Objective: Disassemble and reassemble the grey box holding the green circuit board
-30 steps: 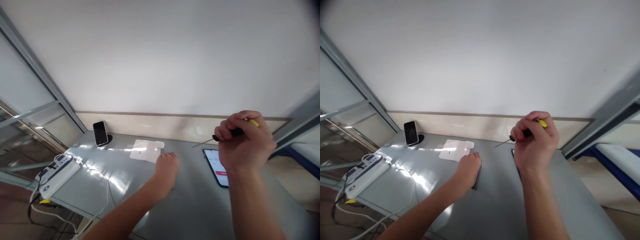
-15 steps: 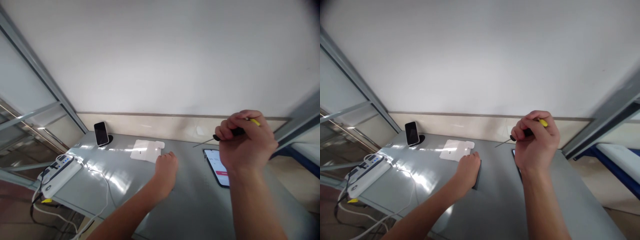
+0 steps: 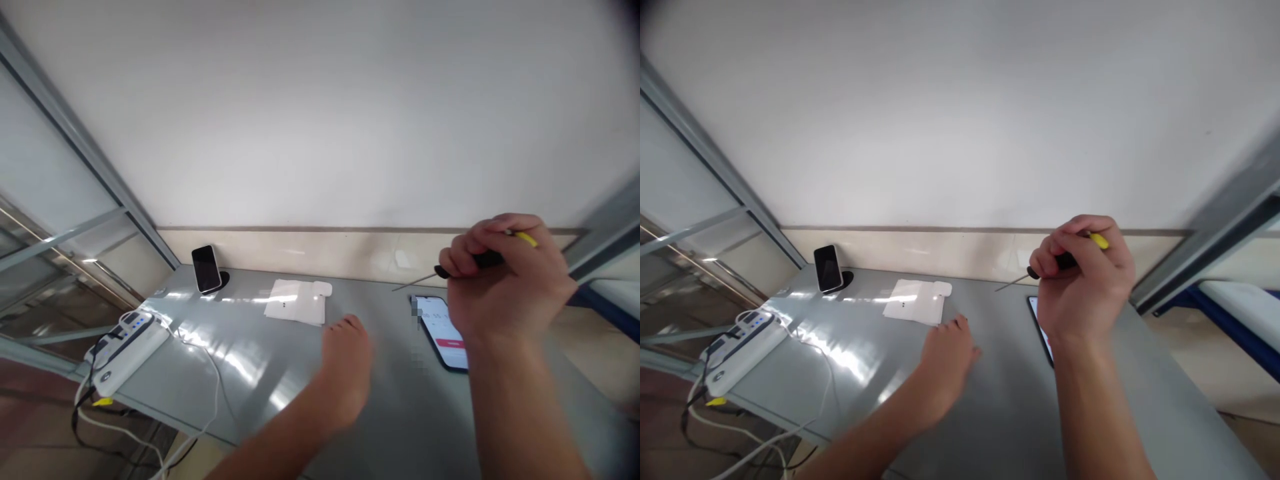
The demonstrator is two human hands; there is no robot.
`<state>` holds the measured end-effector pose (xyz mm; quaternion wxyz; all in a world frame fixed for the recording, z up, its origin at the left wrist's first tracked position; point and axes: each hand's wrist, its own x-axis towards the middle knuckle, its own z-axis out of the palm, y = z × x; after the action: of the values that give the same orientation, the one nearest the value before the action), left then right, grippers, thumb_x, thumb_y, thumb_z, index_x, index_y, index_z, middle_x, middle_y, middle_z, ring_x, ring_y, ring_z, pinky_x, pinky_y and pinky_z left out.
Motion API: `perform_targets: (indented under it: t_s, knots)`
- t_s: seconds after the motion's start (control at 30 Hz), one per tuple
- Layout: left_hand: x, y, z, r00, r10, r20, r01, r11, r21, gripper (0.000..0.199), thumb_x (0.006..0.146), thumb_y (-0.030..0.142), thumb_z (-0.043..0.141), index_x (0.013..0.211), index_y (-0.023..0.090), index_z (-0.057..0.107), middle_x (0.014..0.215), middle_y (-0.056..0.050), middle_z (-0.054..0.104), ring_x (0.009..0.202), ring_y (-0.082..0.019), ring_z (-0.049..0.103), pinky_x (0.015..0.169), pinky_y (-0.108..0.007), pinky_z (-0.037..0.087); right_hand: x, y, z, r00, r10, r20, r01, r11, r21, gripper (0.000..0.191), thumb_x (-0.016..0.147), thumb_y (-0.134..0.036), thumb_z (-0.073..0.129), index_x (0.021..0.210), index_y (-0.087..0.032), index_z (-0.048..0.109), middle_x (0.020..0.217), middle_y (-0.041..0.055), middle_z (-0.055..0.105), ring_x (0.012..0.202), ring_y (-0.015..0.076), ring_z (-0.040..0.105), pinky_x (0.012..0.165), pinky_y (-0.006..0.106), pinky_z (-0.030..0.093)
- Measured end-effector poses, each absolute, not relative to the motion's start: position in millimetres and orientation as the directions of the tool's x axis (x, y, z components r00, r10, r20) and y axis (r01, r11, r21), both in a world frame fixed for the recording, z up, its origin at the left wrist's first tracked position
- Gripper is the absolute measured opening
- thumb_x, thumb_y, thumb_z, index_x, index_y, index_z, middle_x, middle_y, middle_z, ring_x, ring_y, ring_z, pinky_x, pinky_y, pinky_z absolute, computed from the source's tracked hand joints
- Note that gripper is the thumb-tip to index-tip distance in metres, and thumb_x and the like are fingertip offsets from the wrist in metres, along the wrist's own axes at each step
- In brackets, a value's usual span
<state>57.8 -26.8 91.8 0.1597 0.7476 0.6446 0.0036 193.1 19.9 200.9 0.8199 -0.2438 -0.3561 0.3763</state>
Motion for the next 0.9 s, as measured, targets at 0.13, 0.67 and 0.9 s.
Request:
perform_targets:
  t_s: [0.13, 0.67, 0.9]
  knots:
    - [43, -41, 83, 0.102, 0.953, -0.285, 0.968, -0.03, 0.249, 0.107, 0.058, 0.005, 0.087, 0.154, 0.006, 0.041, 0.132, -0.03, 0.066, 0.114, -0.041, 0.069, 0.091, -0.041, 0.056, 190, 19, 201, 0.457, 0.804, 0.38, -0.447, 0.577, -0.684, 0.018, 0.058, -0.007, 0.066, 0.067, -0.021, 0.059, 0.053, -0.0071, 0.048, 0.041, 0.0087, 0.037, 0.042, 0.026, 0.022]
    - [-19, -74, 33, 0.13, 0.989, -0.072, 0.826, -0.067, 0.559, 0.049, 0.105, 0.032, 0.047, 0.153, 0.025, 0.053, 0.152, -0.013, 0.058, 0.142, -0.03, 0.05, 0.123, -0.052, 0.038, 185, 14, 200, 0.384, 0.828, 0.409, -0.428, 0.552, -0.715, 0.016, 0.068, -0.01, 0.067, 0.073, -0.023, 0.061, 0.062, -0.0067, 0.047, 0.048, 0.0086, 0.038, 0.047, 0.025, 0.026]
    - [-42, -89, 4, 0.264, 0.964, 0.018, 0.748, -0.217, 0.628, 0.06, 0.085, 0.031, 0.079, 0.143, 0.027, 0.065, 0.161, -0.011, 0.053, 0.149, -0.032, 0.05, 0.126, -0.052, 0.039, 171, 26, 171, -0.024, 0.873, 0.488, -0.3, 0.459, -0.836, 0.017, 0.084, -0.02, 0.075, 0.093, -0.025, 0.061, 0.083, -0.004, 0.063, 0.077, 0.0153, 0.065, 0.073, 0.032, 0.051]
